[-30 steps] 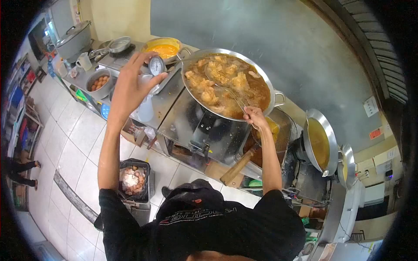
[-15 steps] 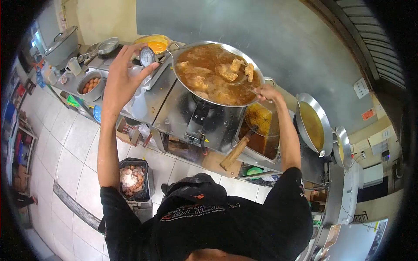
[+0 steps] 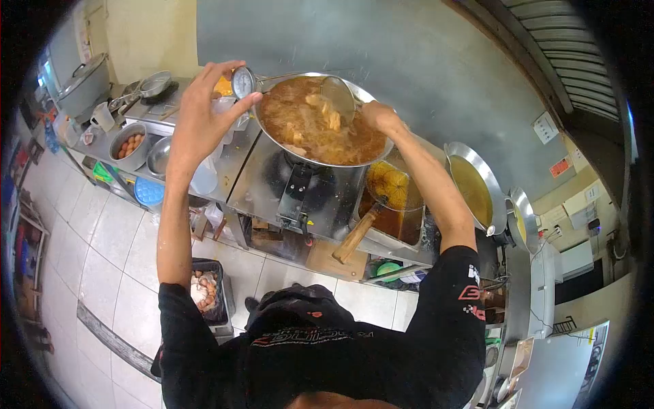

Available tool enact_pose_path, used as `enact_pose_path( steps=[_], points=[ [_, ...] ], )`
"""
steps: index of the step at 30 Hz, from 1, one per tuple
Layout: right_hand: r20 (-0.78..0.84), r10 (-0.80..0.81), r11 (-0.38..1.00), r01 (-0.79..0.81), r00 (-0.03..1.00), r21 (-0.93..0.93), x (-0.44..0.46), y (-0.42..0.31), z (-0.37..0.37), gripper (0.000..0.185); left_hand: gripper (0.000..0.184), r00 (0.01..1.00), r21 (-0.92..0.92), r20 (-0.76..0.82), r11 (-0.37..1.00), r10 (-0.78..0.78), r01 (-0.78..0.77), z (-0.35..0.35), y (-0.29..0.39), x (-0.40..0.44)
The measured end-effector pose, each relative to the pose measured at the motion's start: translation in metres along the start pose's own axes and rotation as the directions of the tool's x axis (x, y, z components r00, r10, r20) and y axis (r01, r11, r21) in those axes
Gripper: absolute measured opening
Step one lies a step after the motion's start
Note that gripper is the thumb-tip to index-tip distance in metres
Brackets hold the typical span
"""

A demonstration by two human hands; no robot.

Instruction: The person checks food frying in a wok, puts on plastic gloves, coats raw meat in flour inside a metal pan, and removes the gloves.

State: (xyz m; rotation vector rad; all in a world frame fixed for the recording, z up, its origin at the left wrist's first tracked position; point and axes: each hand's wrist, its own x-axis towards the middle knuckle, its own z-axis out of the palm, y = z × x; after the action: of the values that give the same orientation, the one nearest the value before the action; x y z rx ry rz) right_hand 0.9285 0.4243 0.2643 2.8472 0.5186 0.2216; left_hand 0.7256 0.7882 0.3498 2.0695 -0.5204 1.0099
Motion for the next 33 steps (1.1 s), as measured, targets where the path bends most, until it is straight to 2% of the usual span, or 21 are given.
enact_pose_path(
  steps=[2, 4, 6, 8, 9, 11, 15, 17, 18, 19, 20, 22, 24, 26, 27, 28, 29, 31, 33],
  points=[
    [0.034, 0.018, 1.0, -0.017, 0.999, -0.022, -0.019, -0.014, -0.032, 0.018, 0.042, 1.0, -0.024, -0.01, 1.0, -0.007, 0.007, -0.003, 0.001, 0.0],
    [0.082, 0.08, 0.997, -0.081, 0.993, 0.013, -0.041, -0.024, -0.071, 0.017, 0.042, 0.998, 0.0, -0.039, 0.999, 0.052, -0.052, -0.011, 0.003, 0.002],
    [0.086, 0.029, 0.994, -0.02, 0.996, -0.106, -0.047, 0.005, -0.074, 0.017, 0.042, 0.999, -0.01, -0.032, 1.0, 0.008, -0.009, -0.021, 0.005, 0.001],
    [0.084, 0.064, 0.981, -0.047, 0.994, -0.186, -0.065, 0.011, -0.1, 0.019, 0.042, 0.999, -0.023, -0.026, 0.999, -0.048, 0.047, -0.029, 0.005, 0.001],
    [0.09, 0.057, 0.981, -0.039, 0.994, -0.189, -0.067, 0.02, -0.1, 0.019, 0.042, 0.998, 0.006, -0.051, 0.999, -0.033, 0.033, -0.031, 0.005, 0.001],
    [-0.037, -0.01, 0.961, -0.001, 0.999, -0.276, -0.076, 0.036, -0.095, 0.017, 0.043, 0.997, 0.035, -0.067, 0.999, -0.022, 0.025, -0.033, 0.004, -0.001],
    [-0.022, 0.062, 0.956, -0.066, 0.998, -0.286, -0.076, 0.055, -0.06, 0.014, 0.042, 0.996, 0.01, -0.076, 0.999, -0.046, 0.046, -0.029, 0.003, 0.0],
    [0.091, -0.001, 0.974, 0.021, 0.996, -0.224, -0.073, 0.068, -0.035, 0.013, 0.042, 0.996, 0.01, -0.084, 0.999, -0.036, 0.037, -0.026, 0.002, 0.0],
    [0.083, -0.005, 0.974, 0.024, 0.997, -0.225, -0.068, 0.074, -0.024, 0.013, 0.042, 0.997, 0.043, -0.079, 0.999, -0.008, 0.012, -0.024, 0.0, 0.0],
    [0.363, 0.156, 0.986, -0.127, 0.919, -0.104, -0.063, 0.077, -0.014, 0.014, 0.042, 0.997, 0.078, -0.074, 0.997, 0.02, -0.014, -0.024, -0.002, 0.0],
    [0.624, 0.252, 0.954, -0.3, 0.74, -0.03, -0.056, 0.083, -0.008, 0.015, 0.042, 0.996, 0.089, -0.082, 0.996, 0.024, -0.017, -0.026, -0.005, -0.001],
    [0.691, 0.178, 0.832, -0.481, 0.701, 0.274, -0.074, 0.083, -0.008, 0.023, 0.044, 1.0, 0.131, 0.006, 0.991, -0.031, 0.03, -0.029, -0.01, -0.004],
    [0.756, 0.062, 0.67, -0.589, 0.651, 0.452, -0.095, 0.084, 0.002, 0.023, 0.045, 0.999, 0.14, -0.007, 0.989, -0.046, 0.047, -0.031, -0.013, -0.009],
    [0.727, 0.015, 0.563, -0.606, 0.687, 0.561, -0.116, 0.061, 0.006, 0.022, 0.046, 0.994, 0.13, -0.006, 0.986, -0.109, 0.109, -0.035, -0.009, -0.01],
    [0.743, -0.04, 0.404, -0.669, 0.668, 0.623, -0.122, 0.056, 0.018, 0.02, 0.046, 0.994, 0.134, -0.014, 0.985, -0.109, 0.11, -0.035, -0.008, -0.009],
    [0.749, -0.116, 0.164, -0.732, 0.652, 0.662, -0.123, 0.055, 0.041, 0.018, 0.045, 0.99, 0.102, -0.024, 0.985, -0.138, 0.14, -0.034, -0.007, -0.009],
    [0.751, -0.122, 0.165, -0.733, 0.649, 0.66, -0.124, 0.051, 0.057, 0.018, 0.045, 0.985, 0.072, -0.03, 0.983, -0.168, 0.17, -0.033, -0.006, -0.009],
    [0.66, -0.2, -0.029, -0.678, 0.724, 0.735, -0.12, 0.031, 0.067, 0.019, 0.045, 0.985, 0.078, -0.029, 0.982, -0.173, 0.175, -0.03, -0.009, -0.007],
    [0.685, -0.174, 0.006, -0.695, 0.707, 0.719, -0.109, 0.02, 0.064, 0.018, 0.045, 0.984, 0.08, -0.029, 0.98, -0.178, 0.18, -0.025, -0.01, -0.006]
  ],
)
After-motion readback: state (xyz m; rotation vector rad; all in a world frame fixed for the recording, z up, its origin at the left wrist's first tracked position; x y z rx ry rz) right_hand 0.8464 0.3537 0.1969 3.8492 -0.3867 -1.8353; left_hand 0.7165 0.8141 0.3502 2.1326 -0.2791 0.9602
